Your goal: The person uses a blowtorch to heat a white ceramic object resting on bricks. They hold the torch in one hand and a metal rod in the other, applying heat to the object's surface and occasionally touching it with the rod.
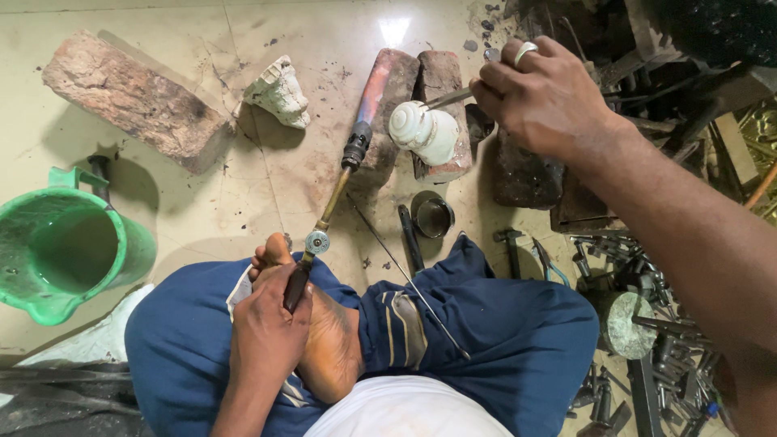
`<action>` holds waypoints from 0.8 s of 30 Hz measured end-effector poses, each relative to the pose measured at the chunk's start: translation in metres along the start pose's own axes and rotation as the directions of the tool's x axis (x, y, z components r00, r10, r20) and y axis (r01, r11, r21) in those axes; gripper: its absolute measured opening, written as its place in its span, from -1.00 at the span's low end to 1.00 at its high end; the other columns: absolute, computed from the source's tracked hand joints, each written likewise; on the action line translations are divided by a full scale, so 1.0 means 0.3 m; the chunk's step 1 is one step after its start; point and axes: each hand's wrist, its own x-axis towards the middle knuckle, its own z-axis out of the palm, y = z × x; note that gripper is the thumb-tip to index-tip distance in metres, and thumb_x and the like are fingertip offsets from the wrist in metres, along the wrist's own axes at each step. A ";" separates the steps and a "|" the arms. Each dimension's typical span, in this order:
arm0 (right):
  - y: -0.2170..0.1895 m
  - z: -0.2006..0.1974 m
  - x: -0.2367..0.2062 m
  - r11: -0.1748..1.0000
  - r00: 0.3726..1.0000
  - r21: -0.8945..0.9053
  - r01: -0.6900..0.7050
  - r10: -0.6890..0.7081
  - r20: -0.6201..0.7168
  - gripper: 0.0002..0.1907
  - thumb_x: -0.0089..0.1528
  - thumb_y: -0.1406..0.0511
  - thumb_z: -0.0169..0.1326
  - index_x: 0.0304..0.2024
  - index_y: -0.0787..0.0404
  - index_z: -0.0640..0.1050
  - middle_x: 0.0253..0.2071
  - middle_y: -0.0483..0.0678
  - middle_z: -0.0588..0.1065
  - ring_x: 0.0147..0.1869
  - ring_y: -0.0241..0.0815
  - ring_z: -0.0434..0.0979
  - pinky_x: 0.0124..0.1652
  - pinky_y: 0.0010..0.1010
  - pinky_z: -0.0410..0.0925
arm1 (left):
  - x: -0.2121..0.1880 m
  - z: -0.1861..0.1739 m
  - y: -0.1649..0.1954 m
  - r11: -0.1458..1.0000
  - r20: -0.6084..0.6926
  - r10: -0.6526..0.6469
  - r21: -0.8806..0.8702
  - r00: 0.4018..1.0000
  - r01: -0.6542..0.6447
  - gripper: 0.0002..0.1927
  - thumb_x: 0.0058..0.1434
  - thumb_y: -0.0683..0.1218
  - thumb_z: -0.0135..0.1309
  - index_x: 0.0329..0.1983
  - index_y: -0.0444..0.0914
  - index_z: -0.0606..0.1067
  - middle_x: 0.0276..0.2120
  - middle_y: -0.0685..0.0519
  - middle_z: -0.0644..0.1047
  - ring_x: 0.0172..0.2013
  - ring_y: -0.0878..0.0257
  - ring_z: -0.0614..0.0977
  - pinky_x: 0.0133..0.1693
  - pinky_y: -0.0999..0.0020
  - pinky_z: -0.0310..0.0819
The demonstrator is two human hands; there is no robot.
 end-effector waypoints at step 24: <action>-0.694 -0.076 -0.323 -0.389 0.423 0.790 -0.475 0.686 0.592 -0.58 0.26 0.24 0.12 0.18 0.09 0.56 -0.13 0.02 0.59 -0.10 -0.06 0.65 -0.13 -0.34 0.55 | -0.051 -0.047 0.242 0.962 0.219 -0.146 0.258 0.965 0.087 -0.74 0.16 -0.05 0.17 -0.08 -0.16 0.54 -0.35 -0.16 0.64 -0.25 -0.20 0.65 -0.24 -0.03 0.53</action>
